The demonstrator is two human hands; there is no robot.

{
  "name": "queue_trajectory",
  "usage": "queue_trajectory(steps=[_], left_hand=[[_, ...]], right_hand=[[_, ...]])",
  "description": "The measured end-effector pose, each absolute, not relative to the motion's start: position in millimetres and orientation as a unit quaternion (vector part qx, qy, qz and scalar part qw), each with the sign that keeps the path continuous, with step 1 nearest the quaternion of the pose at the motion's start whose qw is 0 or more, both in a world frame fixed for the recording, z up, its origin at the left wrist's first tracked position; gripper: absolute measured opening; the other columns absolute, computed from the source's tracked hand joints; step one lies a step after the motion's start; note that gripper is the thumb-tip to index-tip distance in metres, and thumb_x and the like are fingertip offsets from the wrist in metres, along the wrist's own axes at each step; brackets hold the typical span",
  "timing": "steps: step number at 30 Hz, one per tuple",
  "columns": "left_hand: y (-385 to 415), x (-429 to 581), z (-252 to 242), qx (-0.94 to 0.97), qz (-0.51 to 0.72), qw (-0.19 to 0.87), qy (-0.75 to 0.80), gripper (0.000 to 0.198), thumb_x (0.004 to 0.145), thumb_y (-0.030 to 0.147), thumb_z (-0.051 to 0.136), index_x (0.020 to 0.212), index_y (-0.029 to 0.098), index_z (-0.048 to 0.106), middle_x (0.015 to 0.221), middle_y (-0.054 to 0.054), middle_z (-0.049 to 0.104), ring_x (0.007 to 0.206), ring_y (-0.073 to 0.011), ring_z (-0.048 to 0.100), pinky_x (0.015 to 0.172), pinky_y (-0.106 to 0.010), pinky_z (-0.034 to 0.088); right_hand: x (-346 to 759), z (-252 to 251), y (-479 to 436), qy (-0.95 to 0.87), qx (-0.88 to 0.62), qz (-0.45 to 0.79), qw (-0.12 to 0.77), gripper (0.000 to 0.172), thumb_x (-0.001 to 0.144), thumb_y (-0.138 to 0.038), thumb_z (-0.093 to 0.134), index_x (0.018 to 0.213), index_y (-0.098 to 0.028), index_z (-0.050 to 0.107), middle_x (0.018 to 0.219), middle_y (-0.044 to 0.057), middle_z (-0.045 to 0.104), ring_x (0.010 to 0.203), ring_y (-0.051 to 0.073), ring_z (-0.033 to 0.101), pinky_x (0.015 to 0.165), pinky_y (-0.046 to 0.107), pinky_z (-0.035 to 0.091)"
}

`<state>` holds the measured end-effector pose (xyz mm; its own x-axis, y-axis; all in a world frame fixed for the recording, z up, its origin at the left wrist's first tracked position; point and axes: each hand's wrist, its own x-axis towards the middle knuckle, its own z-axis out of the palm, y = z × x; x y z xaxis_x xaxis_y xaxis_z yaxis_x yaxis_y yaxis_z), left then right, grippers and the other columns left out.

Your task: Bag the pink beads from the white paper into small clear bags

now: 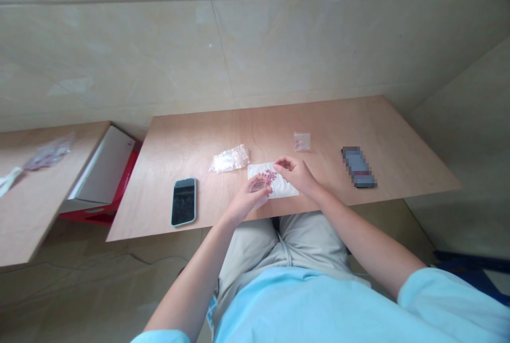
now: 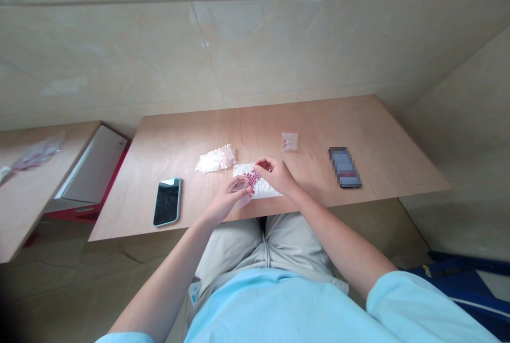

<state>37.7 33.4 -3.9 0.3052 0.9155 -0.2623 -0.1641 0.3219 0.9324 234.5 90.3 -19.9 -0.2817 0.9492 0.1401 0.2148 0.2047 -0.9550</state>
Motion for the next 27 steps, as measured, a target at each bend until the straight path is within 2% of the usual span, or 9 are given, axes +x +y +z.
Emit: queue_trajectory(steps=[5,10,15,20,24,27], left_hand=[[30.4,40.1,0.8,0.456,0.373,0.688,0.423,0.03,0.079,0.036,0.079,0.102,0.021,0.066,0.099,-0.005,0.069,0.098,-0.0211,0.064,0.085,-0.032,0.048],[30.5,40.9,0.0,0.447,0.373,0.688,0.434,0.029,0.08,0.037,0.078,0.099,0.02,0.065,0.097,-0.005,0.067,0.093,-0.0192,0.064,0.083,-0.031,0.049],[33.8,39.8,-3.3,0.385,0.405,0.707,0.433,0.03,0.08,0.037,0.078,0.099,0.02,0.063,0.099,-0.005,0.065,0.093,-0.0192,0.065,0.081,-0.031,0.052],[36.6,35.6,-2.8,0.311,0.39,0.753,0.43,0.031,0.082,0.039,0.076,0.103,0.022,0.062,0.094,-0.004,0.067,0.087,-0.0197,0.066,0.076,-0.035,0.056],[35.7,34.4,-0.1,0.291,0.405,0.756,0.425,0.031,0.081,0.038,0.077,0.103,0.021,0.062,0.096,-0.005,0.068,0.089,-0.0201,0.067,0.077,-0.034,0.057],[34.2,33.8,0.5,0.294,0.407,0.759,0.415,0.033,0.081,0.039,0.077,0.105,0.022,0.061,0.099,-0.006,0.068,0.092,-0.0217,0.067,0.074,-0.034,0.057]], right_hand=[[232.8,2.0,76.0,-0.731,-0.384,0.452,0.336,0.016,0.091,-0.033,0.064,0.097,-0.022,0.074,0.099,0.004,0.073,0.085,0.016,0.066,0.067,0.024,0.048],[249.2,-10.0,87.9,-0.72,-0.466,0.379,0.349,0.019,0.092,-0.031,0.059,0.098,-0.019,0.073,0.094,0.004,0.073,0.08,0.016,0.065,0.068,0.025,0.048],[260.1,-30.4,97.9,-0.783,-0.475,0.282,0.285,0.014,0.091,-0.021,0.061,0.097,-0.019,0.073,0.097,0.006,0.072,0.086,0.018,0.064,0.081,0.029,0.049],[257.9,-42.2,94.9,-0.829,-0.453,0.235,0.231,0.022,0.092,-0.019,0.063,0.112,-0.018,0.071,0.105,0.009,0.069,0.099,0.021,0.063,0.092,0.032,0.048],[256.9,-46.1,93.9,-0.839,-0.444,0.225,0.218,0.028,0.092,-0.018,0.063,0.119,-0.019,0.07,0.109,0.01,0.066,0.104,0.022,0.061,0.097,0.033,0.047],[258.3,-46.4,94.8,-0.84,-0.446,0.222,0.216,0.023,0.092,-0.018,0.062,0.114,-0.018,0.07,0.107,0.009,0.066,0.102,0.022,0.061,0.096,0.034,0.047]])
